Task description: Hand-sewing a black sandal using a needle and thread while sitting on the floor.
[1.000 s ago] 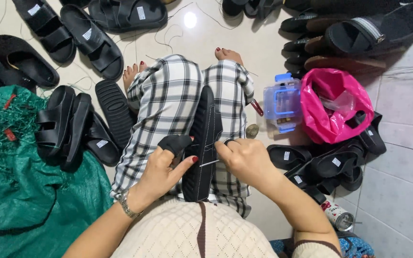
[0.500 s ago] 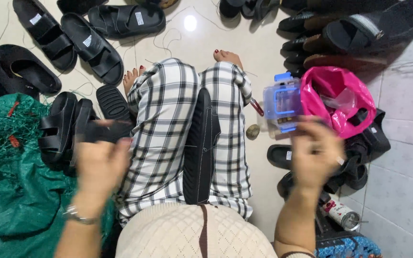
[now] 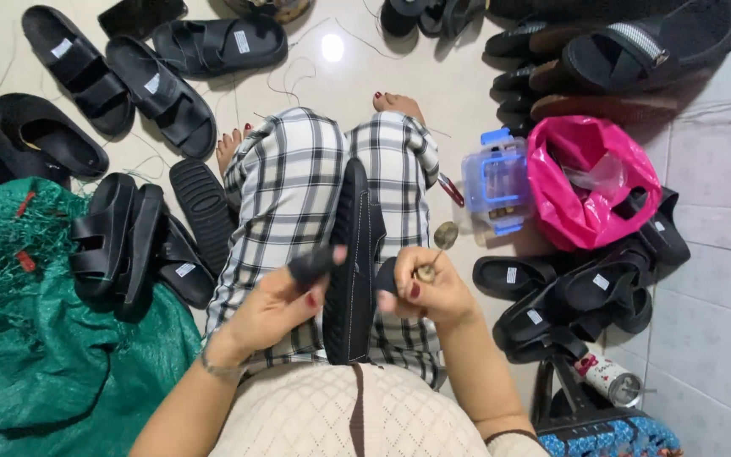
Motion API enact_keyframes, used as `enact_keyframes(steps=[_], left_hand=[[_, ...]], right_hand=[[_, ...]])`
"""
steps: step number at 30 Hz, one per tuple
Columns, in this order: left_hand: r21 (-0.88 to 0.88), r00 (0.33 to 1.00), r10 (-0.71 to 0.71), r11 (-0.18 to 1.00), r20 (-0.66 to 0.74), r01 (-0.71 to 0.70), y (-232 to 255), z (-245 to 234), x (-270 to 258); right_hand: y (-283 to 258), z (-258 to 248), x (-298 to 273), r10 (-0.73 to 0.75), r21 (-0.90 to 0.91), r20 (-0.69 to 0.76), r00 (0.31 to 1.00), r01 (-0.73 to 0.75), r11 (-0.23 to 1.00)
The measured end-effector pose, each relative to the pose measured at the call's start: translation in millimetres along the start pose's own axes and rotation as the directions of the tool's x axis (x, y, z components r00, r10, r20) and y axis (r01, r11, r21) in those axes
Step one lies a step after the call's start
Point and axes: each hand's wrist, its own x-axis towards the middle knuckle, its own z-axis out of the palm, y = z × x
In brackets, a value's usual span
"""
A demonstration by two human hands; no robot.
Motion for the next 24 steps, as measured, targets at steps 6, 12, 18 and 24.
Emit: enact_keyframes(steps=[6,12,18,24], left_hand=[[0.976,0.954,0.285,0.218,-0.090,0.027,-34.4,-6.1,-17.6],[0.687,0.994,-0.017,0.722,-0.104,0.084,-19.2,10.5,-47.7],[0.340,0.908,-0.380,0.842,-0.175,0.418,-65.1,-126.4,-109.3],[0.819,0.830,0.011,-0.153,-0.558,0.553,39.4,-109.8,-21.5]], right_hand=[[-3.5,14.1,29.8,-0.396,-0.691,-0.243,0.886,0.128,0.711],[29.8,4.8,30.2,-0.545,-0.937,-0.201,0.814,0.002,0.350],[-62.7,2.5,27.8,-0.375,-0.935,-0.217,0.901,-0.302,-0.185],[-71.8,57.8,16.6,0.117,-0.955,0.040,0.992,0.072,-0.289]])
